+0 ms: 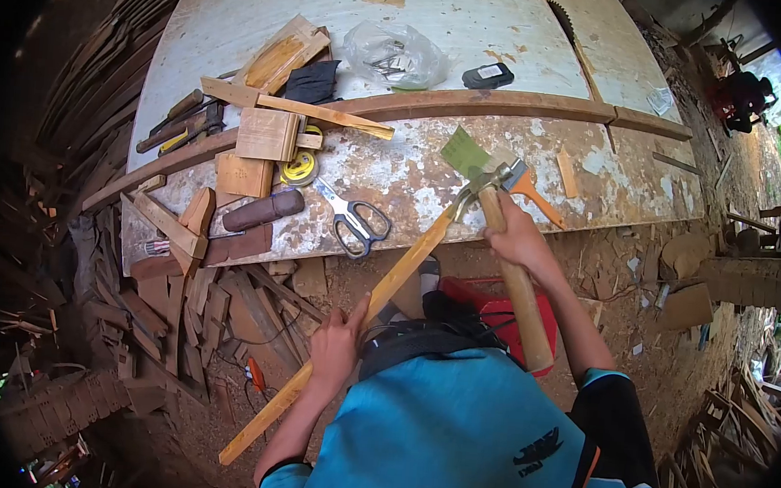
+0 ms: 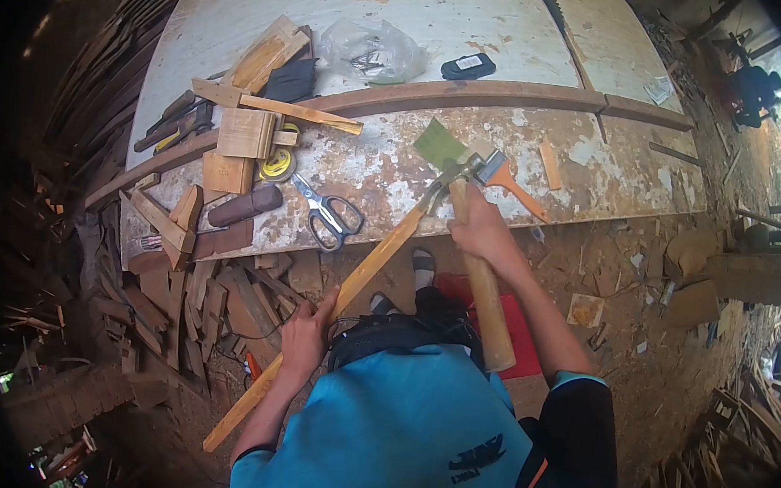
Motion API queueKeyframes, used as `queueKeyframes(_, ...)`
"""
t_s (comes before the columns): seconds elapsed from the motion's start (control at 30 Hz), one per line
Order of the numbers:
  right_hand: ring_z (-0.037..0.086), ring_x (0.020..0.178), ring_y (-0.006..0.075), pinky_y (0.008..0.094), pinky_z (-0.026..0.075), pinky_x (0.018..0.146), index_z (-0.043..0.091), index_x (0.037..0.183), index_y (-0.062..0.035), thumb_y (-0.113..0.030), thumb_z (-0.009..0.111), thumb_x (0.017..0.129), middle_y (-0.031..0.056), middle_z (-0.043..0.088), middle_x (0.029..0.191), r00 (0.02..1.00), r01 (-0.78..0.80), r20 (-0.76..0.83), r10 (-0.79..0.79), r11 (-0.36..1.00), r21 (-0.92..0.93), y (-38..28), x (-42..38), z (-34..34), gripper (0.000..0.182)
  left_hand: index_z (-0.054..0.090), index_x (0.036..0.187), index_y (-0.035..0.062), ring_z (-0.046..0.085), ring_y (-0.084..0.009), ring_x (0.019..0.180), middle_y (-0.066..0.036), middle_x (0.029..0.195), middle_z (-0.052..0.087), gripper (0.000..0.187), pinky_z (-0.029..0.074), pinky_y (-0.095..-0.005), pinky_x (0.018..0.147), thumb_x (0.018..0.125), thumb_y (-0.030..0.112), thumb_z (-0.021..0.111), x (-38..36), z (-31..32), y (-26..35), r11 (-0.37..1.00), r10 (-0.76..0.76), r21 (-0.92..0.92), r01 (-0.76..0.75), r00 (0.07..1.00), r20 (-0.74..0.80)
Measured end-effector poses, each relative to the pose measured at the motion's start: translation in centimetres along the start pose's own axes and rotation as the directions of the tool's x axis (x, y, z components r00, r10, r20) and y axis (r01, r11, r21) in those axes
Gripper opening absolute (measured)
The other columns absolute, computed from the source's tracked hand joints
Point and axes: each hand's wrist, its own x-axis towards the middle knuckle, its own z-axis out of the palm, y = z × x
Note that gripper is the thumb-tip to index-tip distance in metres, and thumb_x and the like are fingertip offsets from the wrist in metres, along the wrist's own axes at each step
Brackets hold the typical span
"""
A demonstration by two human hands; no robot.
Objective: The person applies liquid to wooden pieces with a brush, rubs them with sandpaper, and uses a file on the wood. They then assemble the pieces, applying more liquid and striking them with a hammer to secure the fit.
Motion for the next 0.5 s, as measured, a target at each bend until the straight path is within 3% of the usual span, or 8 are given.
queueKeyframes(0.03,0.060,0.056,0.0193,0.0324,0.048,0.054,0.031,0.130,0.0033,-0.004,0.058,0.076,0.0173,0.058,0.077,0.999,-0.039,0.034,0.037,0.996,0.076,0.0,0.0,0.2,0.062,0.046,0.130,0.0221,0.059,-0.0310,0.069,-0.014,0.076,0.052,0.059,0.049,-0.0405,0.056,0.074,0.011,0.064,-0.1,0.1,0.0,1.000,0.008,0.019,-0.008,1.000,-0.008)
queueKeyframes(0.13,0.059,0.055,0.0188,0.0323,0.048,0.053,0.031,0.130,0.0036,-0.004,0.057,0.076,0.0161,0.059,0.081,0.999,-0.036,0.000,0.036,0.999,0.003,0.1,0.2,0.6,0.061,0.046,0.130,0.0217,0.060,-0.0301,0.070,-0.014,0.075,0.051,0.057,0.049,-0.0396,0.055,0.076,0.009,0.060,-0.2,0.5,-0.2,0.997,0.035,0.072,-0.035,0.999,-0.011)
queueKeyframes(0.23,0.058,0.054,0.0181,0.0310,0.048,0.052,0.034,0.126,0.0041,-0.005,0.057,0.076,0.0139,0.058,0.082,0.986,-0.139,0.111,0.125,0.982,0.130,-1.5,0.1,-0.8,0.056,0.046,0.130,0.0203,0.059,-0.0295,0.069,-0.013,0.074,0.050,0.058,0.049,-0.0385,0.053,0.075,0.007,0.058,-0.1,0.3,-0.2,0.992,0.093,0.097,-0.085,0.993,-0.073)
queueKeyframes(0.33,0.057,0.055,0.0169,0.0297,0.048,0.050,0.037,0.122,0.0040,-0.005,0.056,0.077,0.0138,0.056,0.085,0.961,-0.245,0.158,0.227,0.964,0.106,-1.8,0.7,-0.5,0.049,0.047,0.129,0.0190,0.059,-0.0287,0.068,-0.013,0.073,0.050,0.058,0.050,-0.0374,0.053,0.074,0.005,0.057,0.0,0.1,-0.1,0.988,0.115,0.112,-0.105,0.990,-0.085)
queueKeyframes(0.43,0.057,0.057,0.0172,0.0299,0.048,0.050,0.037,0.119,0.0044,-0.006,0.056,0.078,0.0153,0.054,0.086,0.961,-0.240,0.159,0.224,0.967,0.084,-2.1,0.4,0.2,0.046,0.047,0.129,0.0180,0.060,-0.0282,0.069,-0.012,0.074,0.051,0.058,0.050,-0.0367,0.052,0.073,0.005,0.057,0.1,-0.2,0.0,0.978,0.140,0.164,-0.125,0.987,-0.083)
queueKeyframes(0.5,0.062,0.060,0.0237,0.0345,0.050,0.052,0.035,0.115,0.0117,-0.005,0.051,0.075,0.0217,0.057,0.082,0.967,-0.227,0.139,0.211,0.968,0.108,-2.5,-0.2,0.7,0.046,0.047,0.129,0.0171,0.060,-0.0279,0.070,-0.012,0.074,0.051,0.058,0.050,-0.0365,0.052,0.073,0.005,0.057,0.1,-0.8,0.5,0.971,0.144,0.204,-0.126,0.987,-0.076)
